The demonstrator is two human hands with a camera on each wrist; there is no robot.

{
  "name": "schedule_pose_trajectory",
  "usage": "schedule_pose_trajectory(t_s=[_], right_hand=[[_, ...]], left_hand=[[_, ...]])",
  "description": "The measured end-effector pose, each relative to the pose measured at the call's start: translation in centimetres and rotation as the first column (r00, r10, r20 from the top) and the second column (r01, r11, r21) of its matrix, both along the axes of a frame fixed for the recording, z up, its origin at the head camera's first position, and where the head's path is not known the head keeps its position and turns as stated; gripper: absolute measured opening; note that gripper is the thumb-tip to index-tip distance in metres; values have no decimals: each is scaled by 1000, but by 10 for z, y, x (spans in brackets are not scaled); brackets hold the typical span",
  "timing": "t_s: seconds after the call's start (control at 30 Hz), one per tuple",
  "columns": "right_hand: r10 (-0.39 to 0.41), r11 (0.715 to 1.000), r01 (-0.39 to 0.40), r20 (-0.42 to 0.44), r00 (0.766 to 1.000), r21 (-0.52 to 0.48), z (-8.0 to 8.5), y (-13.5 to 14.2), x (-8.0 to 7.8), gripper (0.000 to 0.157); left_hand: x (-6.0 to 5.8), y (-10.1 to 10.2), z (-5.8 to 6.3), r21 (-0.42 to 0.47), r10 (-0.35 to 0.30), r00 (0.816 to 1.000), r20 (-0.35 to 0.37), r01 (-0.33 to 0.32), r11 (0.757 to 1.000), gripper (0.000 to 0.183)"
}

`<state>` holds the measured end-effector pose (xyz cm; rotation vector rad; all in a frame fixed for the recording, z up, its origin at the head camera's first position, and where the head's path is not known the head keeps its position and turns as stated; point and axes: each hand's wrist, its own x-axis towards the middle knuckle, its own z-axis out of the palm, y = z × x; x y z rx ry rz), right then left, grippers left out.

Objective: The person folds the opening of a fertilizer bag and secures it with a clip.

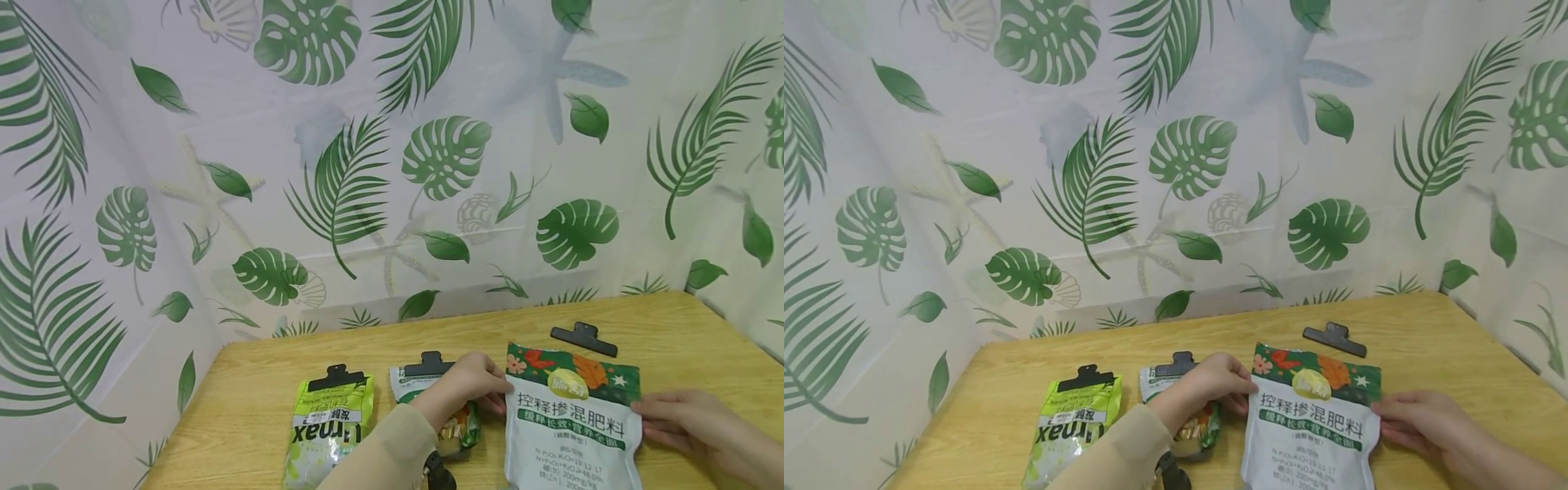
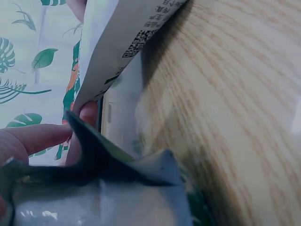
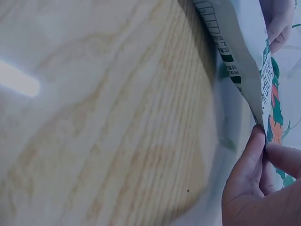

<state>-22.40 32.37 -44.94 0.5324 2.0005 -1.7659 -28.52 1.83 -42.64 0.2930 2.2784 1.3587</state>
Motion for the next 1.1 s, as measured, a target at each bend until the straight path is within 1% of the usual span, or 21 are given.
schedule_pose_trajectory(t_s=[0.07, 0.13, 0.23, 0.3, 0.4, 0.67, 0.77, 0.87, 1.0, 1.07, 1.1], right_hand=[[5, 1000, -5, -4, 1000, 17, 1, 0, -1, 49], [16, 999, -15, -8, 1000, 29, 2, 0, -1, 56], [32, 999, -31, -21, 999, 39, 5, 0, -1, 58], [46, 998, -45, -33, 998, 42, 8, 0, -1, 53], [42, 998, -40, -45, 998, 43, 11, 1, 0, 41], [29, 1000, -30, -115, 993, -6, 12, 7, 2, 14], [23, 999, -25, -130, 991, -19, 14, 8, 2, 10], [21, 999, -24, -137, 990, -23, 17, 8, 2, 10], [26, 1000, -25, -145, 989, 9, 22, 8, 0, 22], [36, 999, -31, -157, 987, 30, 24, 8, -1, 26], [35, 999, -30, -162, 986, 36, 26, 8, -1, 25]], left_hand=[[0, 0, 0, -4, 4, 1000, -13, -4, 1000, 16], [0, -1, 1, -7, 10, 1000, -25, -10, 1000, 16], [-1, -1, 2, -17, 21, 999, -35, -21, 1000, 16], [-2, -1, 2, -23, 26, 999, -40, -27, 999, 16], [-3, 0, 4, -22, 36, 999, -40, -37, 999, 14], [-2, 0, 5, 38, 49, 999, -22, -48, 998, 10], [-3, 0, 6, 59, 61, 998, -23, -59, 996, 9], [-3, 0, 6, 75, 65, 998, -25, -63, 995, 9], [-2, 0, 8, 102, 69, 997, -22, -67, 993, 10], [-2, -1, 9, 119, 76, 997, -18, -73, 990, 10], [-2, -1, 9, 128, 77, 997, -18, -74, 989, 10]])
